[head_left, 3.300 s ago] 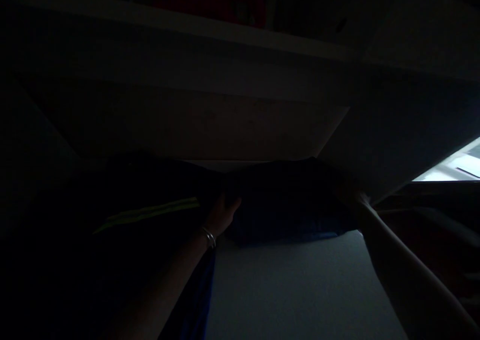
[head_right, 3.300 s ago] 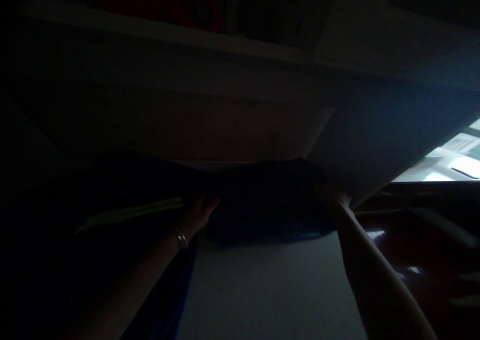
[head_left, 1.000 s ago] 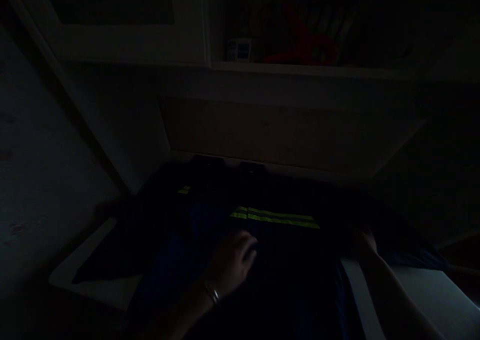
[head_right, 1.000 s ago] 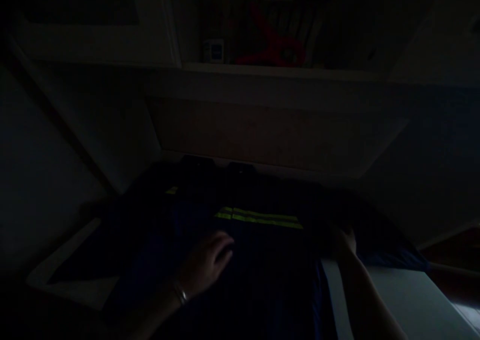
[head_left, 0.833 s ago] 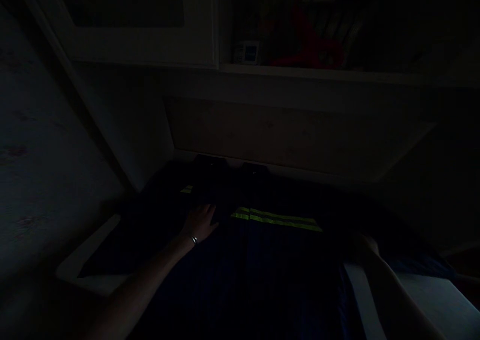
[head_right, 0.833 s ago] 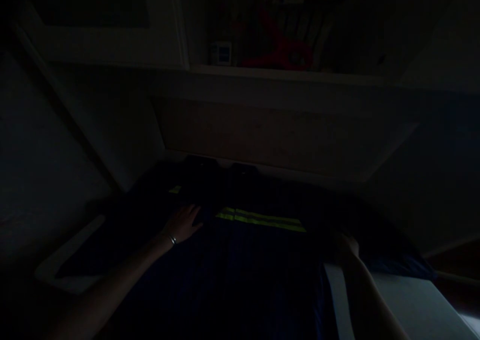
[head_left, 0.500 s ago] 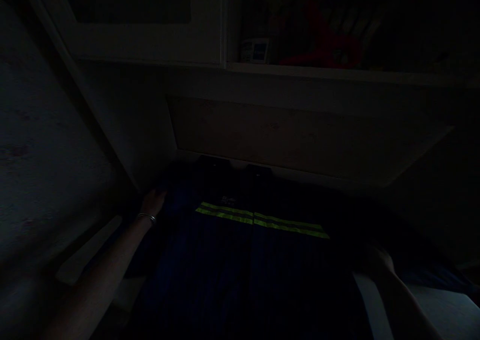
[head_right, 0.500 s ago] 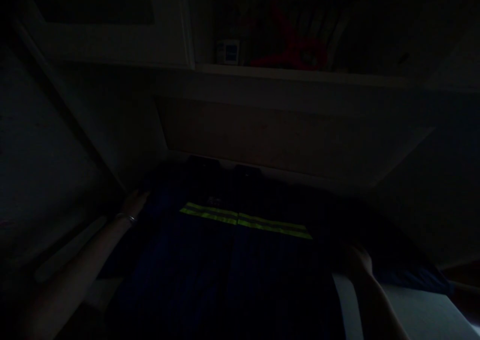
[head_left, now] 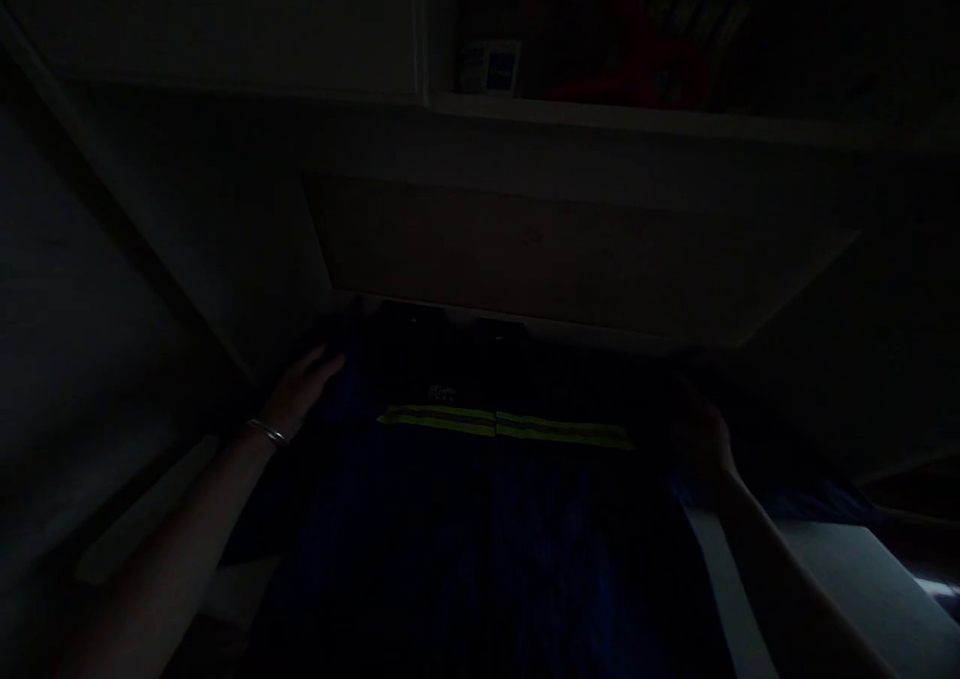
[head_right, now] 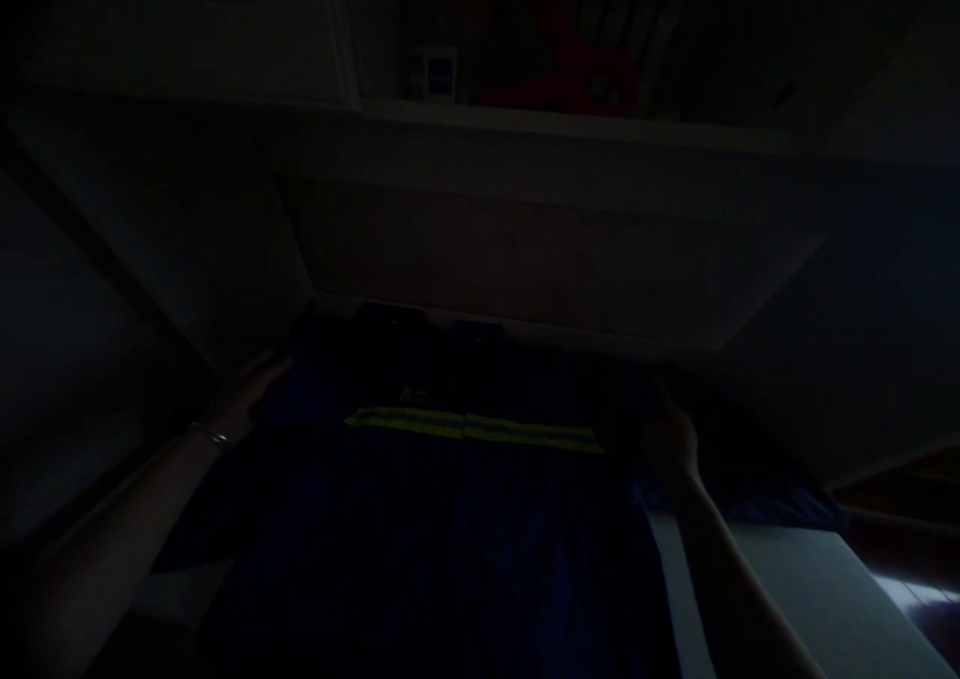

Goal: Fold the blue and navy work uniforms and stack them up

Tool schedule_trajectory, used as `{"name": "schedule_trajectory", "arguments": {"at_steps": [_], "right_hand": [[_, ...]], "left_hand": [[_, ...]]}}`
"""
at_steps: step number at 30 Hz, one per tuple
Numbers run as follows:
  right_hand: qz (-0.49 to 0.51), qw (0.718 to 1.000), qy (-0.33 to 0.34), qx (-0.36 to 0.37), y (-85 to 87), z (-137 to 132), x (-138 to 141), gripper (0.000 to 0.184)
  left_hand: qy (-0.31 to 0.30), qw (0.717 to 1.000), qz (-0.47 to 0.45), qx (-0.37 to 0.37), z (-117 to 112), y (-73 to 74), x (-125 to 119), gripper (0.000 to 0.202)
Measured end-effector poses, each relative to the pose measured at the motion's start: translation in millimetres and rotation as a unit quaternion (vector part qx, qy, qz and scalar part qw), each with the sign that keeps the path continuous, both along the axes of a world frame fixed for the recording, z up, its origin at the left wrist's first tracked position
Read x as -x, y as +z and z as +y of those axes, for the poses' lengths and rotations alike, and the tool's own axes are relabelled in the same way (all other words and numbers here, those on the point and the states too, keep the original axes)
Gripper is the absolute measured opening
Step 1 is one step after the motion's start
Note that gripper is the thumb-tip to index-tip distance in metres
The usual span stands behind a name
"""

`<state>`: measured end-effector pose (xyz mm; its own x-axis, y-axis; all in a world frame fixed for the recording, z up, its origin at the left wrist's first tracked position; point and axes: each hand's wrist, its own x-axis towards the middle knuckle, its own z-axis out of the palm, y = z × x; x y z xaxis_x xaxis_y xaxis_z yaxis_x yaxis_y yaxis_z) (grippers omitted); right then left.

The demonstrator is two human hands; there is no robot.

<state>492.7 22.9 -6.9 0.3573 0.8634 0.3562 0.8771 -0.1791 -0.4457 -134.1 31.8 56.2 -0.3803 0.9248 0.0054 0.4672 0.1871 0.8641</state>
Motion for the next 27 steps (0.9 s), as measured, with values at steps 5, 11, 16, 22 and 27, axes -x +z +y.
{"name": "schedule_trajectory", "arguments": {"at_steps": [5, 11, 16, 22, 27], "right_hand": [[-0.061, 0.978, 0.201, -0.011, 12.5, -13.1, 82.8, 0.054], [-0.060, 0.891, 0.429, 0.135, -5.5, -48.9, 133.3, 0.038], [-0.026, 0.937, 0.337, 0.085, -5.4, -36.7, 130.4, 0.045], [-0.190, 0.948, 0.212, 0.144, -43.6, -9.4, 143.1, 0.051], [-0.103, 0.959, 0.221, 0.143, -59.7, -17.1, 140.0, 0.050]], "left_hand": [[-0.205, 0.976, 0.067, -0.003, -16.0, 6.2, -87.4, 0.065], [-0.349, 0.895, 0.277, 0.002, -43.6, -52.5, -140.5, 0.065], [-0.370, 0.841, 0.394, 0.027, -59.4, -96.1, -127.5, 0.065], [-0.343, 0.841, 0.418, 0.027, -64.0, -113.8, -127.5, 0.066], [-0.251, 0.884, 0.394, 0.010, -91.9, -108.4, -116.7, 0.069]]}}
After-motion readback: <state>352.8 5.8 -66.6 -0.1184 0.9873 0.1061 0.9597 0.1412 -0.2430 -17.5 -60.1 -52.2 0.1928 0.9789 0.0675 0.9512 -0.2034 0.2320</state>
